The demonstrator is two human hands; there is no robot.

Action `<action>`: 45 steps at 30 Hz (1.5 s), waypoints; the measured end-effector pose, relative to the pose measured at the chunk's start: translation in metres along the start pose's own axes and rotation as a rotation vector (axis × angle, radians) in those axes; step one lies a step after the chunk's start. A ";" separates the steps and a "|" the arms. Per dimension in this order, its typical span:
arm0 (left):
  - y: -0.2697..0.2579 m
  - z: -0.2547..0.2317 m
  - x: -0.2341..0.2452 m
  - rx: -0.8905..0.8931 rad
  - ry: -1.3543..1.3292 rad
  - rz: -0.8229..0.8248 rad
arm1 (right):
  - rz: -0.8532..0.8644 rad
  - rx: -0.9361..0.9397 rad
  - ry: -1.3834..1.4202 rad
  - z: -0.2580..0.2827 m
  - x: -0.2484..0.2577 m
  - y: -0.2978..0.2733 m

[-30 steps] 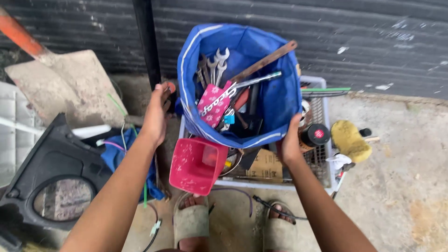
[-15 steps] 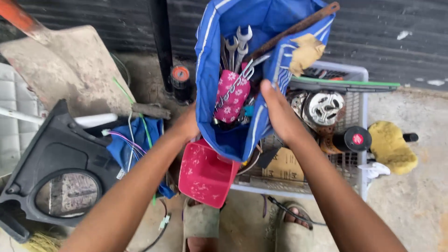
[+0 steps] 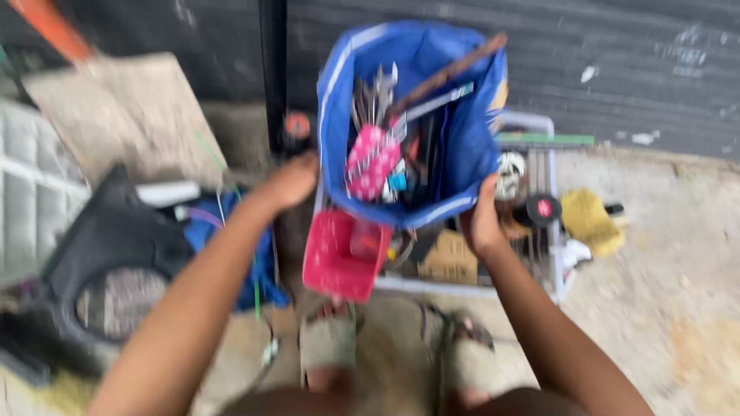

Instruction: Repairing and assembling a manual hand air pump by attaching the hose and checking components.

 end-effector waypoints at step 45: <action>-0.281 0.107 -0.205 0.220 0.688 0.918 | 0.500 0.040 -1.811 -0.139 -0.002 -0.196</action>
Point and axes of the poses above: each hand's wrist, its own y-axis towards the middle knuckle, its own x-axis out of the back of the hand, z = x × y, the point moved 5 cm from there along y, towards the middle knuckle, and after that the axes turned 2 degrees about y, right-handed, at the moved point
